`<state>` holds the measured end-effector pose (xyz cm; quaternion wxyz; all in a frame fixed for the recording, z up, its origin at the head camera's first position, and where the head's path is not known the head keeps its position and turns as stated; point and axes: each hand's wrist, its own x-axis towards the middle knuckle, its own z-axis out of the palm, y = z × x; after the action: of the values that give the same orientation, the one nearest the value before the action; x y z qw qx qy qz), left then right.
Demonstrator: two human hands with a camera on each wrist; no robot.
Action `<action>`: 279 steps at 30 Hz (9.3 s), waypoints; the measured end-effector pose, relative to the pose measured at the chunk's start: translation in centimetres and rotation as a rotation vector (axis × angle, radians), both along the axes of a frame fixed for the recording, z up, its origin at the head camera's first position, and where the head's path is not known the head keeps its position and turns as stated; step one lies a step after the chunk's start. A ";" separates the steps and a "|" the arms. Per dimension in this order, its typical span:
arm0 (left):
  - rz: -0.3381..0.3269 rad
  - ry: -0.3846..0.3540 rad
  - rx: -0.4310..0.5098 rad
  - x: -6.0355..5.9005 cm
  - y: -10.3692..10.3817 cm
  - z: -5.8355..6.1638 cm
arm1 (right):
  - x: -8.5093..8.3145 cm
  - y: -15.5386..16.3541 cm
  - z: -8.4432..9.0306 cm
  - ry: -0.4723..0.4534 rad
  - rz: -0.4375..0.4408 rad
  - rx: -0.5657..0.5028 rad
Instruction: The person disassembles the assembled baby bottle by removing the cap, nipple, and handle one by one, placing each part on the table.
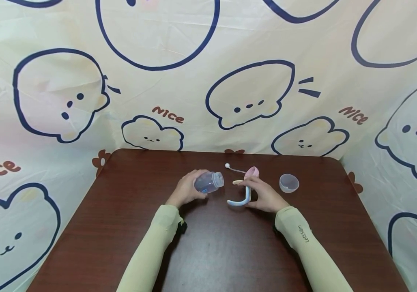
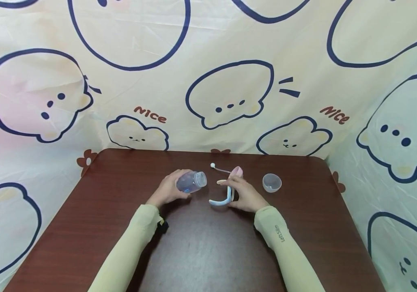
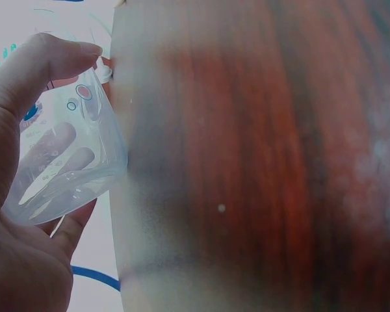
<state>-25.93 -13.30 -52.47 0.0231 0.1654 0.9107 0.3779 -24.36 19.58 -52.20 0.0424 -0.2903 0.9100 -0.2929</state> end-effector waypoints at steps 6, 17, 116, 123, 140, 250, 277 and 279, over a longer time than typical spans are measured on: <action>0.001 -0.009 0.000 0.0 0.0 0.0 | -0.1 0.1 -0.5 0.050 0.044 0.007; -0.002 -0.013 0.006 -0.1 0.0 0.1 | -0.1 0.0 -0.3 0.037 0.053 0.015; -0.010 -0.010 0.007 -0.1 0.1 0.1 | -0.6 -1.6 3.6 -0.009 -0.057 0.010; -0.003 -0.018 0.018 0.0 0.1 0.1 | -1.2 -3.7 4.1 -0.061 -0.044 0.006; -0.013 0.008 0.001 0.2 0.3 0.2 | -1.7 -7.2 3.9 -0.091 -0.004 0.034; 0.023 0.059 0.093 -1.3 1.6 1.2 | -4.0 -9.0 9.3 0.051 0.012 0.011; 0.073 0.066 0.092 -1.4 2.2 1.2 | -4.3 -9.7 9.5 0.067 0.000 0.015; 0.076 0.056 0.094 -1.4 2.2 1.2 | -4.3 -9.7 9.6 0.062 -0.003 0.017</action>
<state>-27.29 -11.05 -51.26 -0.0245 0.1422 0.8978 0.4160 -28.68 9.87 -42.64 0.0161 -0.2978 0.9137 -0.2762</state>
